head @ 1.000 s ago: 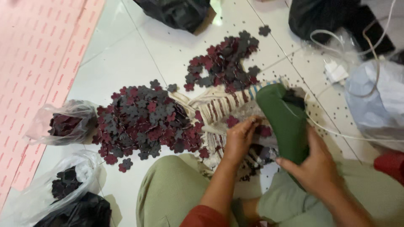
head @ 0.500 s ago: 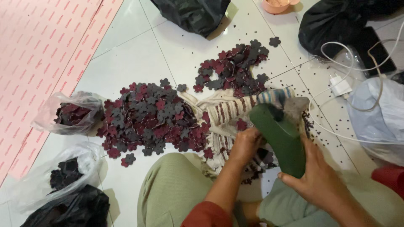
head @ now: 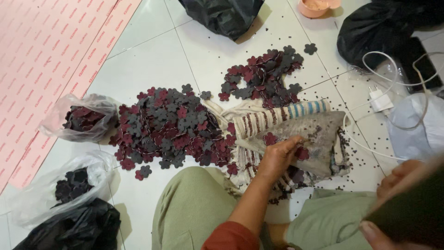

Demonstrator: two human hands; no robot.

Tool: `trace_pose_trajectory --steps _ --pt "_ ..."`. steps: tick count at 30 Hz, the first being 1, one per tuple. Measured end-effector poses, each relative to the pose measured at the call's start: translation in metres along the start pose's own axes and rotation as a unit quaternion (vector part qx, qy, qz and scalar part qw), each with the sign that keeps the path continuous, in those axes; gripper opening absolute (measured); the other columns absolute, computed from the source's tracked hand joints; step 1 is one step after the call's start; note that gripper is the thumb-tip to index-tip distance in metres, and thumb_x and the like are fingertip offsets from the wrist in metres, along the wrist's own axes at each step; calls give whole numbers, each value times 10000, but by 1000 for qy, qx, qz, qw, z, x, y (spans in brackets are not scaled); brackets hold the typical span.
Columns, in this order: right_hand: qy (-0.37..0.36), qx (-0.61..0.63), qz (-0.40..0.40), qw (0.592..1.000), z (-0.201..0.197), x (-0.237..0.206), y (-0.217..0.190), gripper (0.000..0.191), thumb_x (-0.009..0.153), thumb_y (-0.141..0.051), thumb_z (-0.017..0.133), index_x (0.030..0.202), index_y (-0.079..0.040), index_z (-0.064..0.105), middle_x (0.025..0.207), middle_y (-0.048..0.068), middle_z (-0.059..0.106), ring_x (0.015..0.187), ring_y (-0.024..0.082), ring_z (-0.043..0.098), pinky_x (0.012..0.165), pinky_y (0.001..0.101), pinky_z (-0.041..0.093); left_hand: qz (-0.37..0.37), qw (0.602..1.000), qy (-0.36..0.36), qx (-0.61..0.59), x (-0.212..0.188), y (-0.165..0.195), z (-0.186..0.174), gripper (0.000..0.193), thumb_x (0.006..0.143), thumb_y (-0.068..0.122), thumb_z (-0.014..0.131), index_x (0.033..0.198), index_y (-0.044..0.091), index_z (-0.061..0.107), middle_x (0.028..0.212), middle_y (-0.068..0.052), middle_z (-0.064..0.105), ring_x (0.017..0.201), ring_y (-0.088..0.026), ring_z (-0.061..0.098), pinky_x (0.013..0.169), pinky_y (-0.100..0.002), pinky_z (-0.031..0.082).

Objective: The person sits on the floor holding a green shoe upper in one hand and uses a small stick to apply adhesive, then presses flower-shaped fabric cutouts onto the upper's surface one at a time, taking each cutout from a pile on the floor.

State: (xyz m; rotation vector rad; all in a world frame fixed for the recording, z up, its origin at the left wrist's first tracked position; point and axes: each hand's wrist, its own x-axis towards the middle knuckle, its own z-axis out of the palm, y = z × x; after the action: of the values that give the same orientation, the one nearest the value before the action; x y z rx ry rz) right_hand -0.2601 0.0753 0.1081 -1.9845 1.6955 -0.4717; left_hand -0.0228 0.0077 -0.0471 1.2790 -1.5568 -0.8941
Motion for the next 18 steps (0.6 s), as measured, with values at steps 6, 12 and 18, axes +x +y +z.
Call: trace_pose_trajectory --steps 6,12,18 --pt "-29 6 29 999 74 29 13 1057 599 -432 850 1374 107 375 1188 328 518 1117 476 548 917 525 465 -18 999 -33 21 -2 -7 -1 102 1004 86 653 1103 90 677 978 -150 741 938 -339 746 797 -423 589" --pt "4 -16 36 999 68 16 28 1165 587 -440 870 1536 37 391 1355 294 554 1214 445 573 972 513 481 -31 999 -35 13 3 -5 -1 216 990 88 665 1203 102 697 1029 -191 727 956 -366 727 797 -432 582" --pt "-53 -54 84 994 -2 -2 9 908 595 -470 903 1349 -108 552 1220 105 603 1164 255 618 1042 414 545 4 1000 -1 17 -3 -6 4 301 977 86 678 1276 123 680 1150 -179 731 1015 -362 729 862 -410 594"
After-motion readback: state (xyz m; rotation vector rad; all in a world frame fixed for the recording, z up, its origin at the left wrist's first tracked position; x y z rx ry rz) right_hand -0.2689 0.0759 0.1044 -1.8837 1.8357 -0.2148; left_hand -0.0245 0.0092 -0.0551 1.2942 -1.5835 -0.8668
